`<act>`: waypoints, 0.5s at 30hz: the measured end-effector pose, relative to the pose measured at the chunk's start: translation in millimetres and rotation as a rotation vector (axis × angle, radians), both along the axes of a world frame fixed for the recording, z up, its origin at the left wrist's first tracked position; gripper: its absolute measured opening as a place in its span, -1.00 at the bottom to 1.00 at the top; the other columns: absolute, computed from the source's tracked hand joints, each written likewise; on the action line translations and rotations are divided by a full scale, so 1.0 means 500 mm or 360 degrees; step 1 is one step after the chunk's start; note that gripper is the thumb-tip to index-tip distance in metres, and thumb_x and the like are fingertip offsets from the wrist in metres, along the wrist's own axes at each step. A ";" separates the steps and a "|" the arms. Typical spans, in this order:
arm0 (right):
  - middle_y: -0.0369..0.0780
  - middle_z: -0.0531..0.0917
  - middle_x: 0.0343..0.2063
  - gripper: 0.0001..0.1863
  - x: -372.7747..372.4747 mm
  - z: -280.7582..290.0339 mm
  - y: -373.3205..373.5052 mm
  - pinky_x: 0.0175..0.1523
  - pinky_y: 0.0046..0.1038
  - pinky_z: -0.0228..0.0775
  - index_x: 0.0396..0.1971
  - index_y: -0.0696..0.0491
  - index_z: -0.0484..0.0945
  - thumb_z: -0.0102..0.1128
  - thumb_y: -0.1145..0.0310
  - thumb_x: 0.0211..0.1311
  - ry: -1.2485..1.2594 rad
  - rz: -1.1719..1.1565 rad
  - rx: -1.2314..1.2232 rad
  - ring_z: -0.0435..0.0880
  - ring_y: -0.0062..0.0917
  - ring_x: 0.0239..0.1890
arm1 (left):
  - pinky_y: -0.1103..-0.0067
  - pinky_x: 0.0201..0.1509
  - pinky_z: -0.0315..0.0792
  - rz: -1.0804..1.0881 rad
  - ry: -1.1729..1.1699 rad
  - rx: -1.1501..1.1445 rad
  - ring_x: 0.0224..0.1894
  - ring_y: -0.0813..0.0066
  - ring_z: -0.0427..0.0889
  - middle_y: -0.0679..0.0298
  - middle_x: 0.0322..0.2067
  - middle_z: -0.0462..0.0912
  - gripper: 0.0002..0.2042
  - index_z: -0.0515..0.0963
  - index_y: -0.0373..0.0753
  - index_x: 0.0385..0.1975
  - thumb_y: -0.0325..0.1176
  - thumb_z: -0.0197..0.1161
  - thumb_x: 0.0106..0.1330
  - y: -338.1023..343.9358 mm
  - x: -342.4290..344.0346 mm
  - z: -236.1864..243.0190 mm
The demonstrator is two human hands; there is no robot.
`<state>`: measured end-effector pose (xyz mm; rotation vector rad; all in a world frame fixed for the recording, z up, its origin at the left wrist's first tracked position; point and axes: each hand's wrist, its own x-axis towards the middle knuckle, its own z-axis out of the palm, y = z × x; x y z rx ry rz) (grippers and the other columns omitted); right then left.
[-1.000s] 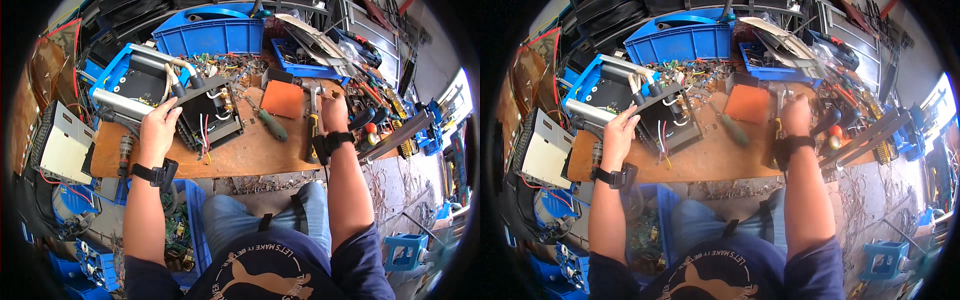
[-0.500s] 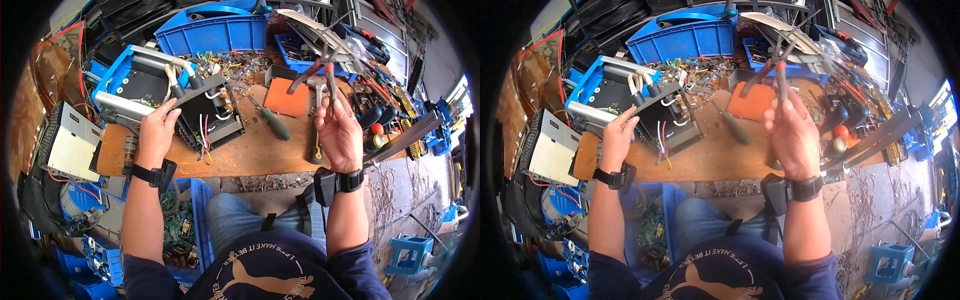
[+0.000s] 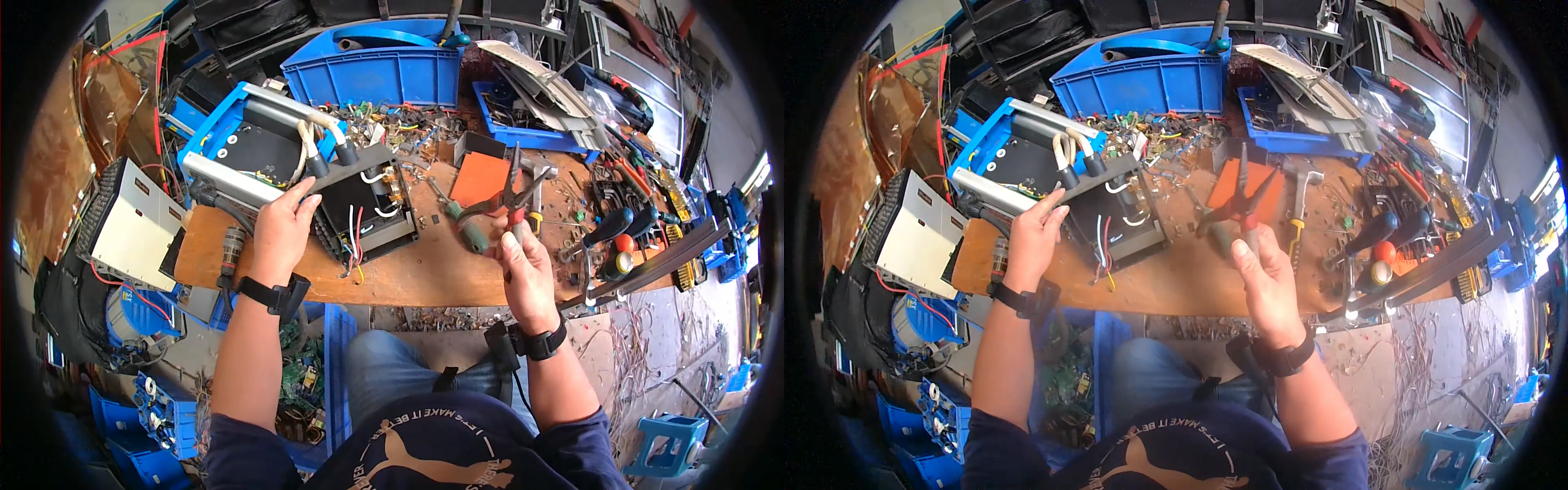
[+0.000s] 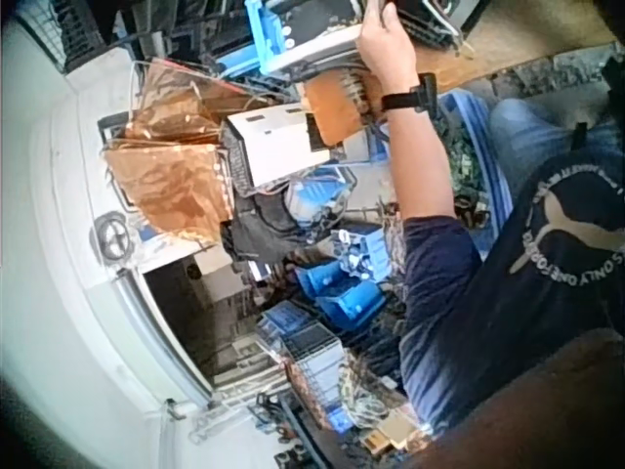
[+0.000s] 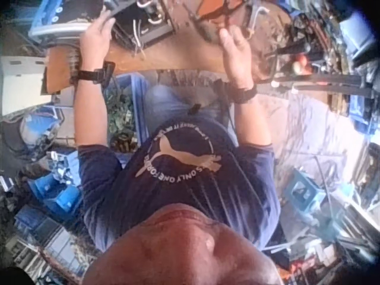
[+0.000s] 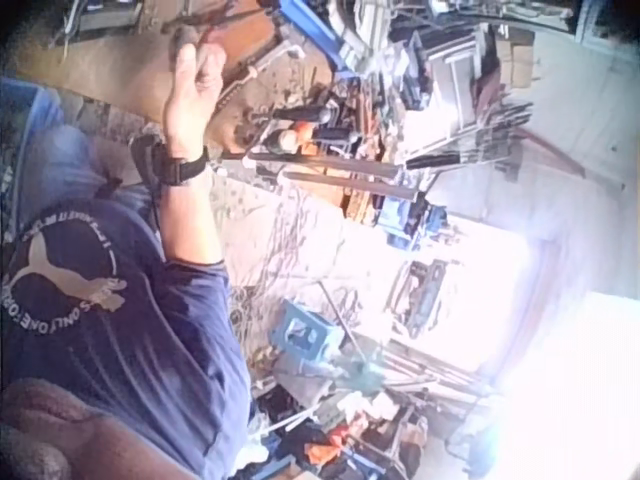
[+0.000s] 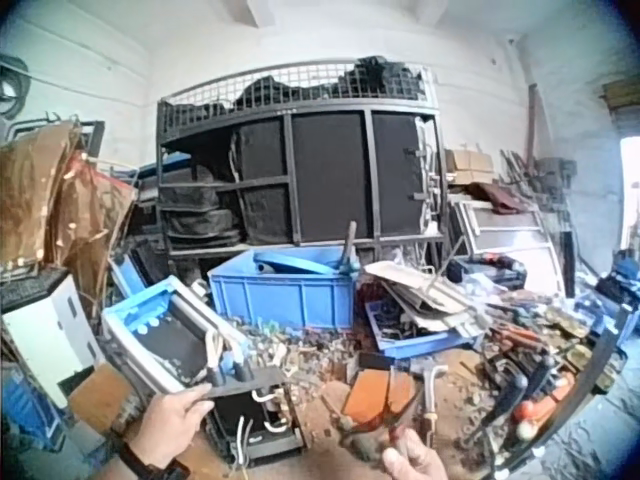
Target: The person works on a cluttered workbench, initially handling a small metal component and a screwdriver. They then pick up a black electrical box with wires and two white tubes, inspecting it and using a screwdriver to manipulate the internal wiring and components.
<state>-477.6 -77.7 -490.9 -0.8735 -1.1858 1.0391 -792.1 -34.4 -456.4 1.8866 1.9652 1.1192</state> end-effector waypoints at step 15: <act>-0.09 0.46 0.13 -0.53 -0.069 0.020 0.018 0.36 -0.16 0.05 0.04 0.20 0.47 0.25 0.29 0.18 0.0735 0.1038 -0.0179 0.33 -0.29 0.25 | 0.44 -0.14 0.50 -0.0055 0.0000 0.0101 -0.21 0.10 0.67 -0.08 -0.23 0.64 -0.69 0.56 -0.31 -0.04 -0.31 0.23 0.27 -0.006 -0.002 -0.007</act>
